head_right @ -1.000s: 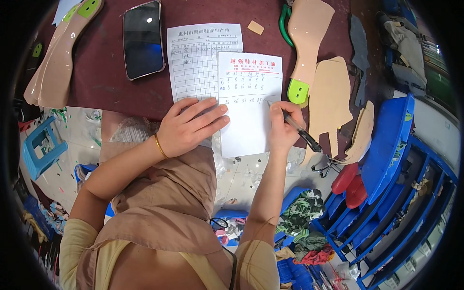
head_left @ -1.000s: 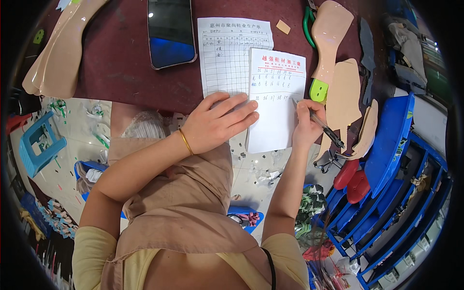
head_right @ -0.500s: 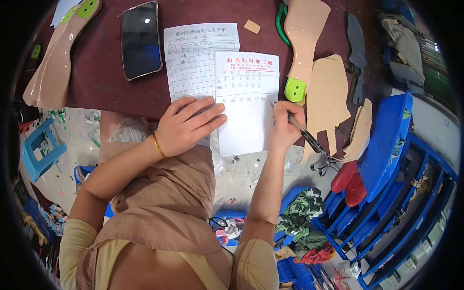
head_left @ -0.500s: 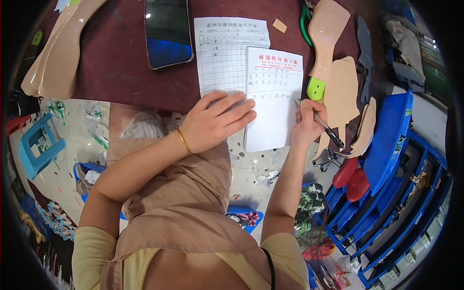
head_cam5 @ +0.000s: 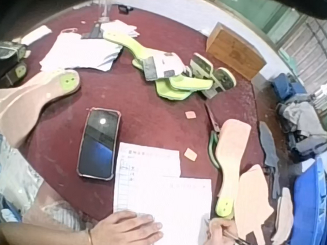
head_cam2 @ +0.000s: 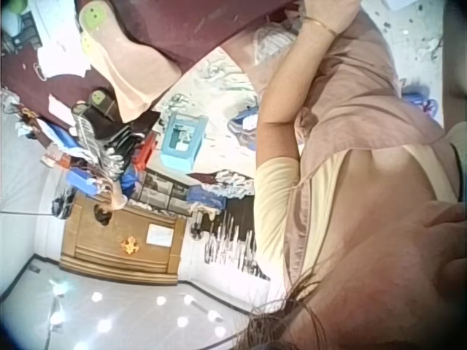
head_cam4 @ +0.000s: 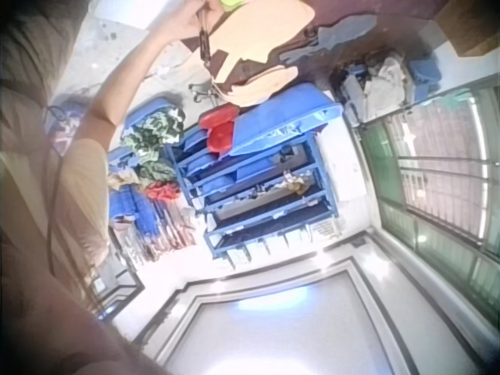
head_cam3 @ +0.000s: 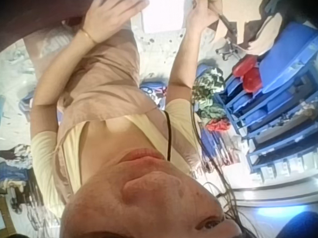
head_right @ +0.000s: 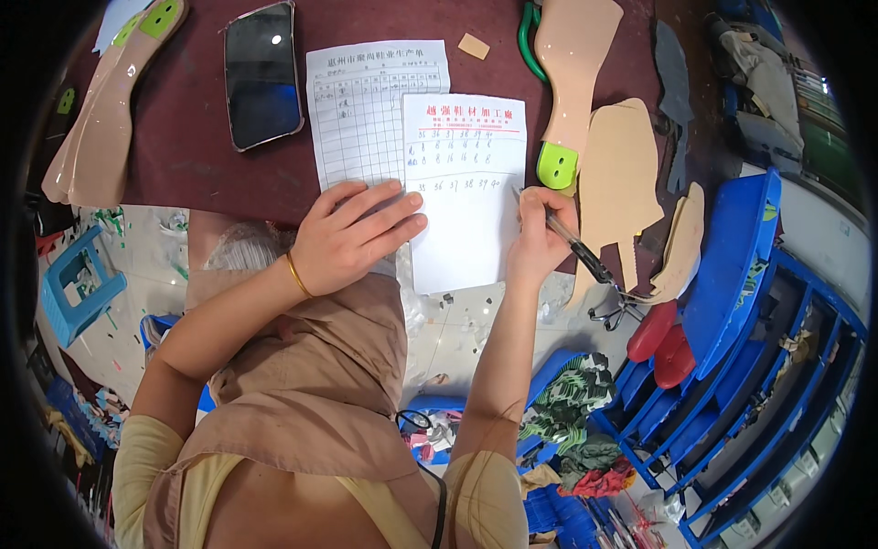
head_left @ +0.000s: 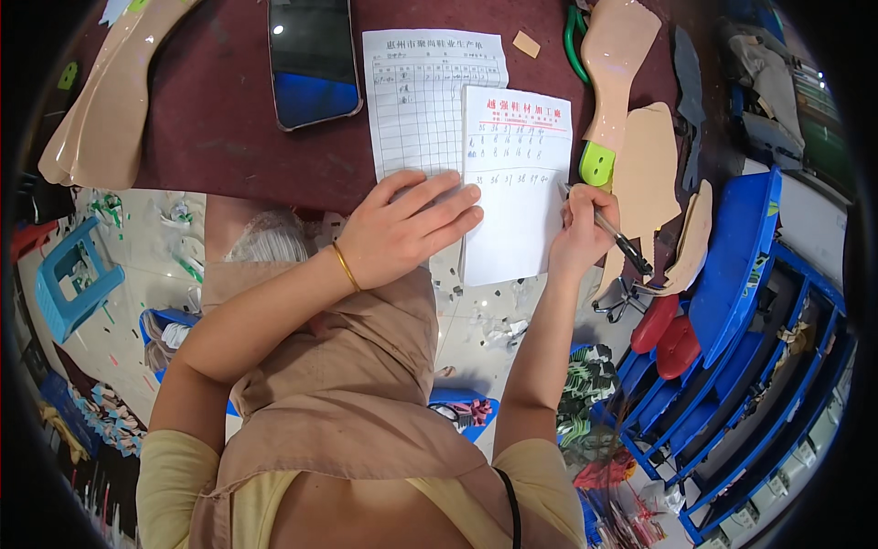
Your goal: The recorder is filling out a production log or manufacturing tracking sheet for shoe components.
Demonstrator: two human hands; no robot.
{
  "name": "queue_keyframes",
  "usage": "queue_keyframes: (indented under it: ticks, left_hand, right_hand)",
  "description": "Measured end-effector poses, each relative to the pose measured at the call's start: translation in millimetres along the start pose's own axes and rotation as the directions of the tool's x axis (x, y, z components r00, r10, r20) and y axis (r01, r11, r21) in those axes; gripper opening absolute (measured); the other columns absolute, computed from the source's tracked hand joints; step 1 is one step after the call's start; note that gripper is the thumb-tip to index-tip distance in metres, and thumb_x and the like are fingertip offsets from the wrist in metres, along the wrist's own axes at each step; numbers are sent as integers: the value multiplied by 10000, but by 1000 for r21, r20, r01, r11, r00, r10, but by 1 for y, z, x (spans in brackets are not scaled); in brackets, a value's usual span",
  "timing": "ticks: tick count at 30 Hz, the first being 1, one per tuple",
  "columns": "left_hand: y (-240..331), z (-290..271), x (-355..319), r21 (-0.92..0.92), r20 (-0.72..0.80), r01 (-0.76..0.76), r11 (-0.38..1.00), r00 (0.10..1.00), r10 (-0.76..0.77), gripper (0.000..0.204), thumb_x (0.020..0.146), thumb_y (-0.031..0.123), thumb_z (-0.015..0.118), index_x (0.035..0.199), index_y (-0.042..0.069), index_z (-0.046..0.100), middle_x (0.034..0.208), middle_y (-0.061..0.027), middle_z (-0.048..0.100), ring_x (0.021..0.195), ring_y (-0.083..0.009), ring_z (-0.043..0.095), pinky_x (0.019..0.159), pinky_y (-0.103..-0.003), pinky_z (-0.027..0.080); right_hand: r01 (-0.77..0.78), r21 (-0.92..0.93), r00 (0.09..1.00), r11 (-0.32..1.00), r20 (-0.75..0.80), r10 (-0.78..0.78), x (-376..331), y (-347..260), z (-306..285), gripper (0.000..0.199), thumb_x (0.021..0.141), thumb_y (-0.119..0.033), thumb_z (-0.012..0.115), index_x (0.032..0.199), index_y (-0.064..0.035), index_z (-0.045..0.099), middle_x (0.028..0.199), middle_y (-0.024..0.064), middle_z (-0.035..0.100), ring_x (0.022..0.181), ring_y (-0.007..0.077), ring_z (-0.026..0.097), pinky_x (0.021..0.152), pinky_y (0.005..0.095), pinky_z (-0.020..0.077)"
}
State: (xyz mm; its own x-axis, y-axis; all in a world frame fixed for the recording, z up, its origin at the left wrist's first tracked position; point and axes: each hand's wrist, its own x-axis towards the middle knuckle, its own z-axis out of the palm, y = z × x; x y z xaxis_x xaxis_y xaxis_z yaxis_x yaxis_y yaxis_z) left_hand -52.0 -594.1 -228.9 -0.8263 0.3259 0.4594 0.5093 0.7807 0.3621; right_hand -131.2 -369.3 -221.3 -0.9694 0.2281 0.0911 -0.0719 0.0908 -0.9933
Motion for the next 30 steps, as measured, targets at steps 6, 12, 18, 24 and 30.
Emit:
queue_keyframes:
  ticks: [6,12,18,24,30]
  left_hand:
    - [0,0,0,-8,11,5,1000,1000,-5,331,770,146,556,1086,186,645,1205,49,583,1121,-149,523,916,-317,400]
    - [-2,1,0,12,3,-28,1000,1000,28,316,786,169,524,1089,158,613,1209,27,559,1110,-143,507,913,-318,396]
    - [1,0,0,-1,11,6,1000,1000,-6,336,772,145,558,1094,191,642,1210,52,579,1133,-142,516,925,-318,396]
    - [0,0,0,-7,4,-3,1000,1000,3,350,762,148,556,1099,186,640,1199,47,578,1127,-142,517,932,-323,391]
    - [-1,2,-3,22,-3,-20,1000,1000,20,361,756,157,560,1108,187,636,1137,33,568,1126,-153,516,935,-339,389]
  right_hand:
    - [1,-95,1000,995,19,1,0,1,1,78,801,-18,626,787,-16,550,680,16,555,532,49,411,483,184,292]
    - [10,-124,1000,992,-16,-12,2,7,-3,92,799,-28,634,780,-19,545,672,8,542,533,50,410,489,185,295]
    - [-8,-89,1000,996,-27,6,2,5,-2,80,793,-14,614,767,-26,539,667,13,534,525,48,403,469,190,283]
    - [36,20,996,999,-88,-34,-1,5,-6,59,783,5,603,780,-20,550,679,26,543,529,59,419,469,200,302]
    - [558,-614,830,559,393,-396,-14,-38,13,113,757,-26,710,839,-4,635,772,81,650,670,126,594,583,253,462]
